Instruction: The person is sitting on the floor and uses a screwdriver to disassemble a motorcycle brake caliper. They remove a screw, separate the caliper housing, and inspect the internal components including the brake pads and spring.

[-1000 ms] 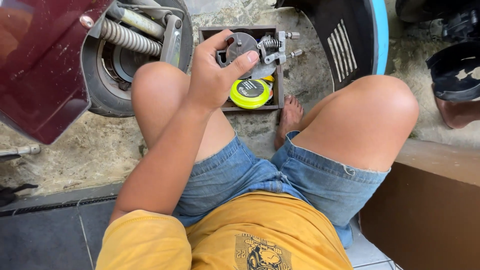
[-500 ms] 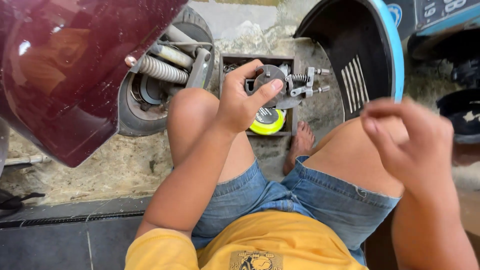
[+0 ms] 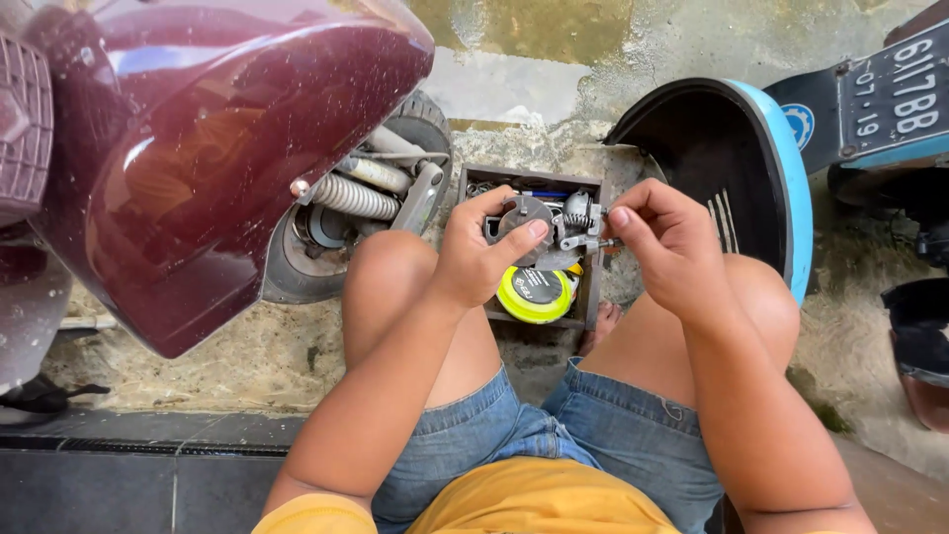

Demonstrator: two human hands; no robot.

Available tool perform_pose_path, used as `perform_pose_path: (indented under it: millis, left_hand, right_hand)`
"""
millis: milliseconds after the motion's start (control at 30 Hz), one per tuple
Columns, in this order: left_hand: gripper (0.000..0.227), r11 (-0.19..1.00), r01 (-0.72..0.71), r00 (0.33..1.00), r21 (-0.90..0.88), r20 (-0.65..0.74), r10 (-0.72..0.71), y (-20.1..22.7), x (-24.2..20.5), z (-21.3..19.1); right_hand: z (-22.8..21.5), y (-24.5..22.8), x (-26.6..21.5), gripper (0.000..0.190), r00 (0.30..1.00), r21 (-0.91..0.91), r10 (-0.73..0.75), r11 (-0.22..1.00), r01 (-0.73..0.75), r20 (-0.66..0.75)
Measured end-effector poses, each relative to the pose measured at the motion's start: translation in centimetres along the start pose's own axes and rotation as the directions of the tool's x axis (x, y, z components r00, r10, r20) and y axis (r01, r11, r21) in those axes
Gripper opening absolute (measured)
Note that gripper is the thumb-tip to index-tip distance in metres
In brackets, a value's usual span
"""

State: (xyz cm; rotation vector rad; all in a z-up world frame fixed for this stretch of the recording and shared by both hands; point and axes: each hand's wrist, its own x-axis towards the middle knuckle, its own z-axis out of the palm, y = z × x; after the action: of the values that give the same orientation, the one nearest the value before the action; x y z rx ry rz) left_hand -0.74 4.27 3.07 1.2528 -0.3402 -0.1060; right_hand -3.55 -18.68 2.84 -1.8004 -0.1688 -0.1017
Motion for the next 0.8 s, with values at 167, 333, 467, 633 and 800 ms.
perform_pose_path:
  millis: [167, 333, 467, 633, 800]
  left_hand:
    - [0.021, 0.999, 0.037, 0.999, 0.003, 0.024, -0.037, -0.9, 0.5, 0.5]
    - [0.022, 0.999, 0.037, 0.997, 0.030, 0.067, -0.039, -2.1, 0.7, 1.1]
    - [0.021, 0.997, 0.048, 0.992, 0.063, 0.118, -0.055, -2.5, 1.1, 1.8]
    - [0.020, 0.998, 0.058, 0.990, 0.019, 0.127, -0.060, -3.1, 0.8, 2.0]
    - [0.020, 0.998, 0.052, 0.992, 0.026, 0.110, -0.055, -2.8, 0.3, 2.0]
  right_hand:
    - [-0.8, 0.2, -0.6, 0.005, 0.997, 0.030, 0.080, 0.996, -0.080, -0.009]
    - [-1.6, -0.1, -1.4, 0.016, 0.988, 0.089, 0.148, 0.985, -0.145, -0.032]
    - [-2.0, -1.3, -1.5, 0.015, 0.951, 0.039, 0.308, 0.951, -0.308, -0.001]
    - [-1.9, -1.2, -2.1, 0.019, 0.968, -0.026, 0.246, 0.969, -0.248, -0.060]
    - [-1.7, -1.3, -2.6, 0.009, 0.984, -0.014, 0.167, 0.986, -0.168, -0.067]
